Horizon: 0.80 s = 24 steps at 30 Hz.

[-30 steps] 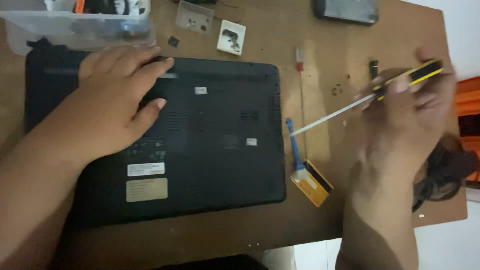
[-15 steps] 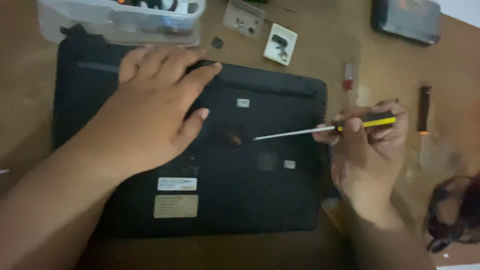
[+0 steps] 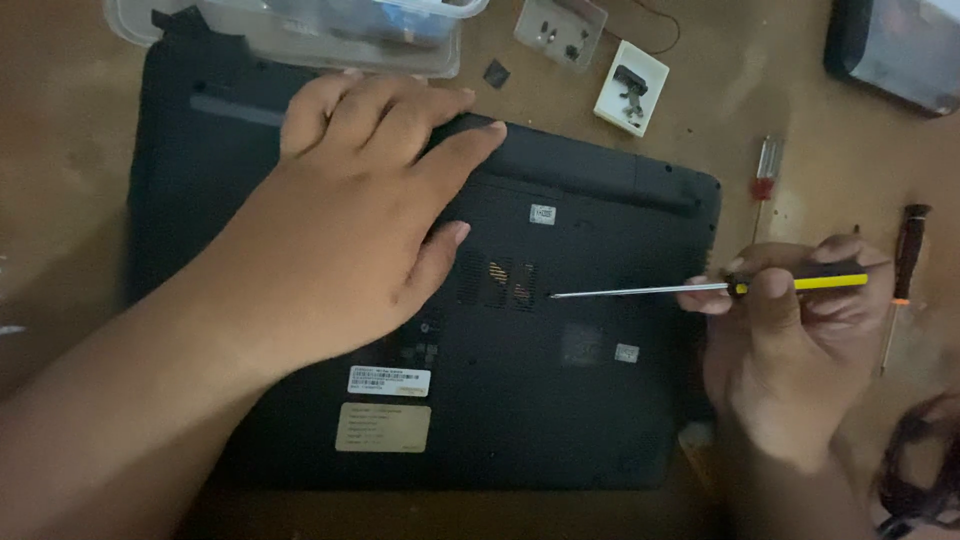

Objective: Removing screws from the back panel of a laptop using a manual screwdriver

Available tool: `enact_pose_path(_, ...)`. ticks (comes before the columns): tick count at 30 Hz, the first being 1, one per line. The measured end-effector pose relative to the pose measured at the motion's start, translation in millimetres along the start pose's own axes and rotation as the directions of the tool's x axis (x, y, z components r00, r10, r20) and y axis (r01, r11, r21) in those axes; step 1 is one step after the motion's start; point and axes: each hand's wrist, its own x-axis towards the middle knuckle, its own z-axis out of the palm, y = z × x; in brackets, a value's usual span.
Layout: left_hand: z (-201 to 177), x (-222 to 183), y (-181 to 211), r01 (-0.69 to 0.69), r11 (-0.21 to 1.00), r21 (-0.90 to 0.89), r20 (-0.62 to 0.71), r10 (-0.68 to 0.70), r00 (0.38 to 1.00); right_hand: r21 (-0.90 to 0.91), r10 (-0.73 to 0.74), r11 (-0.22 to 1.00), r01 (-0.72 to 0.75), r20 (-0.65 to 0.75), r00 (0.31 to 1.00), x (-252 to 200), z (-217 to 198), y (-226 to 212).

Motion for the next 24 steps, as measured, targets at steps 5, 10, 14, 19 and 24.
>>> enact_pose_path(5, 1, -1, 0, 0.009, 1.0, 0.012, 0.002, -0.009, 1.0, 0.023, -0.009, 1.0, 0.007, 0.089, 0.996, -1, 1, -5)
enact_pose_path(10, 1, -1, 0, 0.008, 1.0, 0.02, -0.006, -0.008, 1.0, -0.146, -0.113, 0.981, 0.129, 0.113, 0.987, -3, -8, -2)
enact_pose_path(14, 2, -2, 1, 0.011, 1.0, 0.024, -0.005, -0.01, 1.0, -0.239, -0.119, 0.957, 0.167, 0.202, 0.972, -7, -21, -5)
enact_pose_path(19, 2, -3, 0, 0.011, 0.999, 0.048, 0.002, -0.011, 1.0, -0.249, -0.154, 0.947, 0.202, 0.201, 0.967, -12, -25, -2)
enact_pose_path(24, 1, -2, 0, 0.009, 1.0, 0.003, -0.006, -0.009, 1.0, -0.317, -0.188, 0.92, 0.233, 0.165, 0.968, -11, -18, -8)
